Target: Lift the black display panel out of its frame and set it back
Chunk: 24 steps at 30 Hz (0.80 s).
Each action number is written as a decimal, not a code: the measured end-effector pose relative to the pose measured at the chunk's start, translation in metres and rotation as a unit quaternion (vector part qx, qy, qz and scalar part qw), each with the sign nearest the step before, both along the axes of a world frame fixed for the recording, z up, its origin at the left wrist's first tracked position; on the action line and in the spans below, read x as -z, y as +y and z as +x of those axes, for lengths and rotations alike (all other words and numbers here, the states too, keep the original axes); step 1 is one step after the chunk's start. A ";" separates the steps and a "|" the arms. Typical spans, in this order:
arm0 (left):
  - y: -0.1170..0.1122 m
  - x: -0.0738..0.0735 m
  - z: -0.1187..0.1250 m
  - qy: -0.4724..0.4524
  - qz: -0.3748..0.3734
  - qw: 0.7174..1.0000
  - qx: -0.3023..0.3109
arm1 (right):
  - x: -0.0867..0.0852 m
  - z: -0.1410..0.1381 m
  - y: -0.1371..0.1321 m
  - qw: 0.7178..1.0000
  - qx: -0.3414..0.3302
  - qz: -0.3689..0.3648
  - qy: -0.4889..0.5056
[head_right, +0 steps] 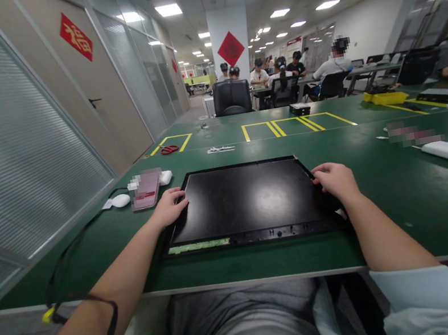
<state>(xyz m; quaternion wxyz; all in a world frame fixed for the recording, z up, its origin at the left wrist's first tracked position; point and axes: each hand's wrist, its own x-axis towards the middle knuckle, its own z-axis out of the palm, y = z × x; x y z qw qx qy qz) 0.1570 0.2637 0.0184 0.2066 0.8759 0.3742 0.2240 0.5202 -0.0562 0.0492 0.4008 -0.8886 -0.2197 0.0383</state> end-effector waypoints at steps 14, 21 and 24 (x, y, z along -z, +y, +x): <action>-0.008 -0.004 0.000 -0.007 -0.007 1.000 0.002 | 0.000 0.001 0.000 1.000 -0.002 -0.004 0.000; -0.013 -0.009 0.001 0.007 0.006 1.000 0.002 | 0.002 0.001 0.002 0.997 0.018 0.074 0.019; -0.013 -0.010 0.000 0.018 0.014 1.000 -0.005 | 0.007 0.006 0.002 0.993 0.037 0.115 0.008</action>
